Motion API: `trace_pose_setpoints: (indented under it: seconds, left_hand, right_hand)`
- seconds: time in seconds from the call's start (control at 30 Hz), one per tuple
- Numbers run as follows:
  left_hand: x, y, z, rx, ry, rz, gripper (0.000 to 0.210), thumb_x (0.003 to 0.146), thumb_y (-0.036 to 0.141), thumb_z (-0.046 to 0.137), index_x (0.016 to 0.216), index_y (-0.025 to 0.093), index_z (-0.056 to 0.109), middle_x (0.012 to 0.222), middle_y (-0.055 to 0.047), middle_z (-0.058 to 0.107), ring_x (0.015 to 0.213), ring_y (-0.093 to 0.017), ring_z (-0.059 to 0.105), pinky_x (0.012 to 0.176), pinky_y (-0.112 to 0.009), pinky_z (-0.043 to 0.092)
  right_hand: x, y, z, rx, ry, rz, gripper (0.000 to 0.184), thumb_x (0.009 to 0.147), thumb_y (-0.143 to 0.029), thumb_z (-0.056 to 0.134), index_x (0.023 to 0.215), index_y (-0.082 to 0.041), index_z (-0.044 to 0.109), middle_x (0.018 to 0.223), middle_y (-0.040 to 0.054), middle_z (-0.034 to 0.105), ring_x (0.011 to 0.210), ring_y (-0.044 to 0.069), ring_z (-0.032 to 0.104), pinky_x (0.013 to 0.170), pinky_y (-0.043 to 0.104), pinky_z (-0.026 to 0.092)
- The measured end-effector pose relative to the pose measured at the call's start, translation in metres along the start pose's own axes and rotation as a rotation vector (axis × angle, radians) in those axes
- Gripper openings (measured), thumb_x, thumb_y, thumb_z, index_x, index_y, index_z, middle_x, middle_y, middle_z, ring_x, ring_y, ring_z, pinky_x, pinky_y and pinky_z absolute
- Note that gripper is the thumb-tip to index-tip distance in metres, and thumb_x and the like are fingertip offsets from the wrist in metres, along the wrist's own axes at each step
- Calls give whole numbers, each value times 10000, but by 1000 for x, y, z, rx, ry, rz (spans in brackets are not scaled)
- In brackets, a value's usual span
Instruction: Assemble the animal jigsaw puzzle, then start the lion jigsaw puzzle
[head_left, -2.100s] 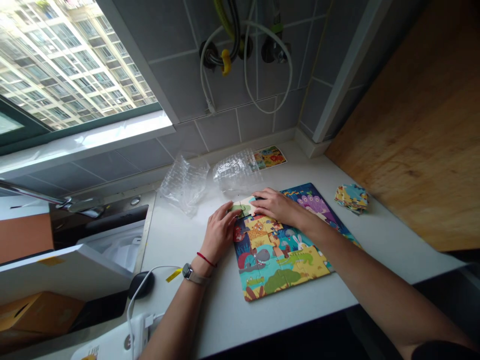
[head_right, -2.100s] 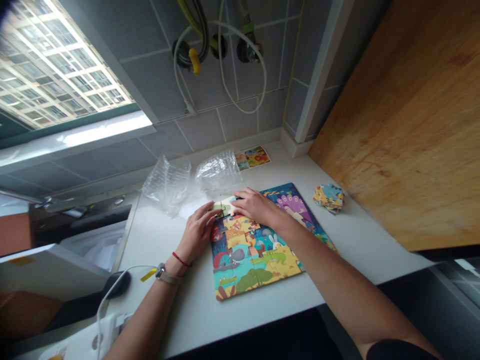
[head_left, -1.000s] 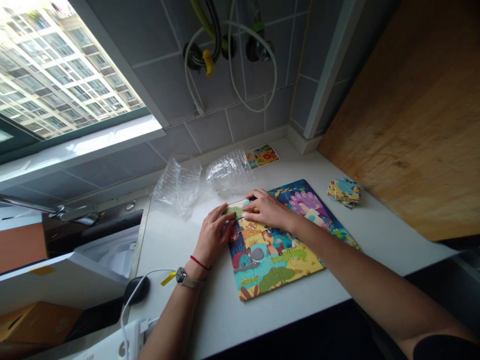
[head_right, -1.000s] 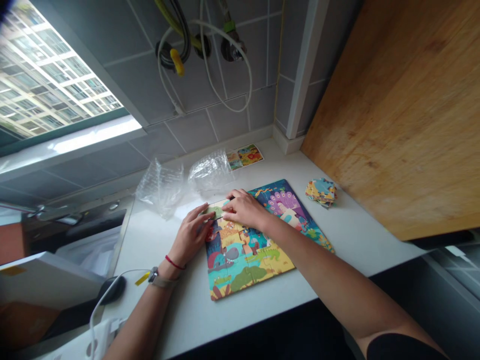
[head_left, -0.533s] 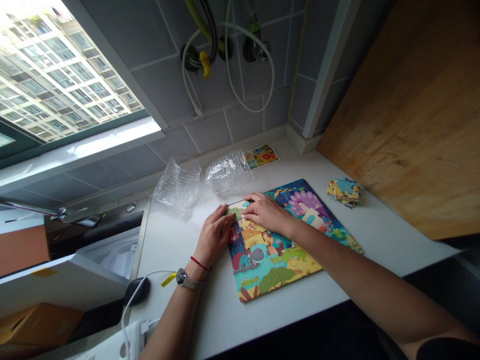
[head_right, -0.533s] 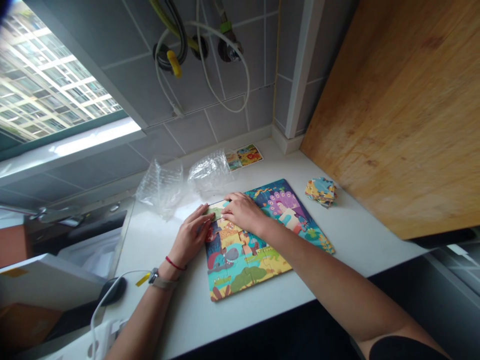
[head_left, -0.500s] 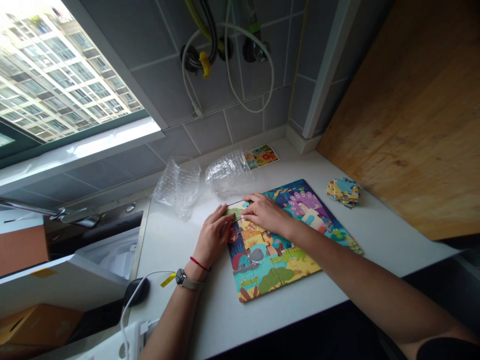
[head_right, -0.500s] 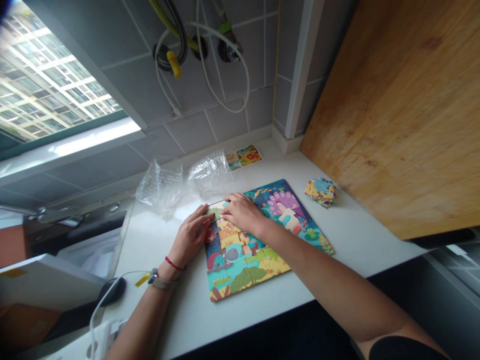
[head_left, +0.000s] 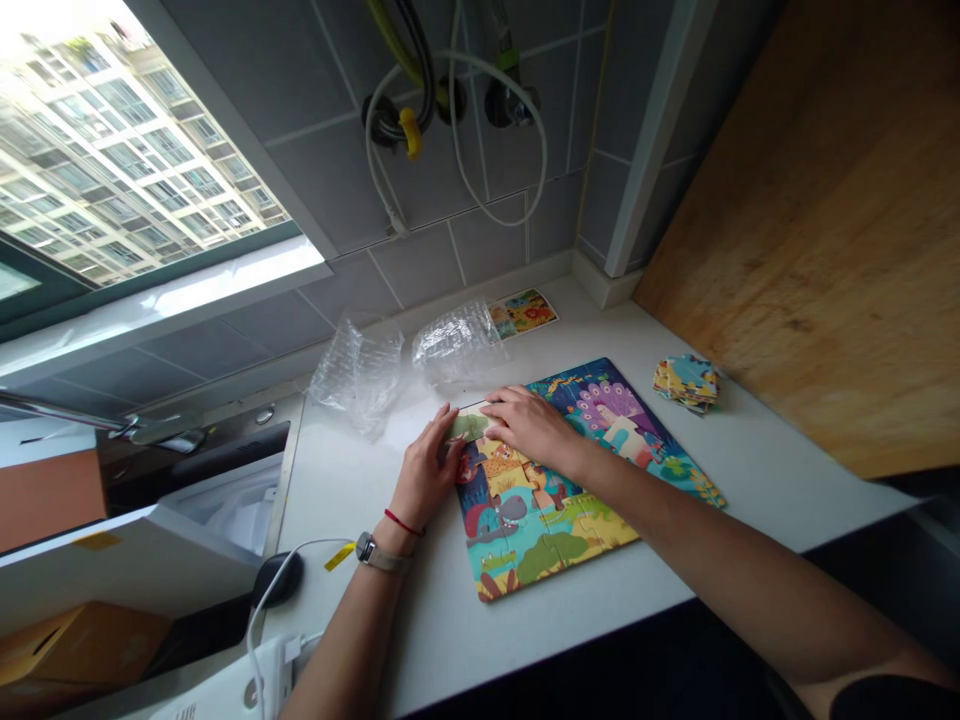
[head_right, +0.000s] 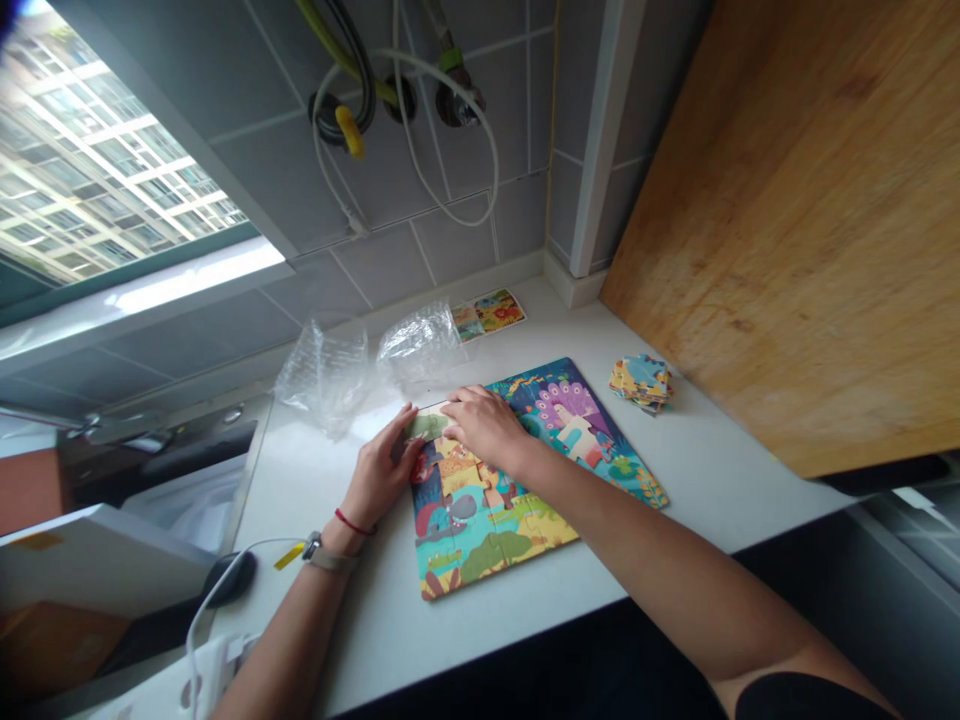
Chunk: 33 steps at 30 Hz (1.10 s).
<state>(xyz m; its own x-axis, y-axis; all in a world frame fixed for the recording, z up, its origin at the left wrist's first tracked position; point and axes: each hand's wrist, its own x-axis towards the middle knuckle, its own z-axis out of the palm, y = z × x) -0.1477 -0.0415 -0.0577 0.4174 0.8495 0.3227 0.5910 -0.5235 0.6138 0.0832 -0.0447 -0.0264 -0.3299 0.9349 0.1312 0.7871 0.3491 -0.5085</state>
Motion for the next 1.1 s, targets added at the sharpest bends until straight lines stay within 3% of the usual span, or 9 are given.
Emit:
trace_pose_setpoints:
  seconds: [0.33, 0.57, 0.8, 0.97, 1.1]
  left_hand:
    - [1, 1, 0, -16, -21, 23, 332, 1023, 297, 555, 1337, 233, 646, 1483, -112, 617, 1430, -268, 539, 1208, -498, 463]
    - [-1, -2, 2, 56, -56, 64, 283, 1035, 243, 510, 1190, 240, 747, 1494, -97, 604, 1453, -277, 512, 1197, -523, 479]
    - [-1, 0, 1, 51, -79, 58, 339, 1055, 232, 449, 1289, 215, 695, 1540, -123, 559, 1481, -276, 475, 1222, -525, 446]
    - [0, -2, -4, 62, 1, 35, 365, 1019, 209, 490, 1361, 200, 619, 1533, -128, 564, 1461, -276, 502, 1202, -505, 470]
    - [-2, -15, -7, 93, 99, -48, 453, 902, 41, 452, 1261, 211, 669, 1310, -95, 717, 1393, -272, 572, 1159, -497, 508]
  right_hand:
    - [3, 11, -1, 3, -25, 136, 528, 841, -413, 842, 1330, -250, 726, 1519, 95, 594, 1480, 360, 422, 1209, 496, 382]
    - [6, 24, -5, 49, -48, 100, 424, 897, -356, 782, 1316, -305, 736, 1532, 93, 573, 1431, 317, 474, 1186, 483, 403]
    - [7, 29, -5, 17, -48, 99, 401, 923, -326, 749, 1323, -298, 733, 1524, 102, 576, 1426, 307, 484, 1195, 469, 391]
    - [7, 31, -6, 4, -67, 102, 402, 927, -334, 743, 1327, -297, 731, 1532, 95, 571, 1456, 311, 453, 1213, 479, 371]
    - [7, 33, -6, 3, -55, 86, 399, 925, -338, 741, 1321, -296, 734, 1529, 97, 575, 1450, 315, 461, 1207, 488, 378]
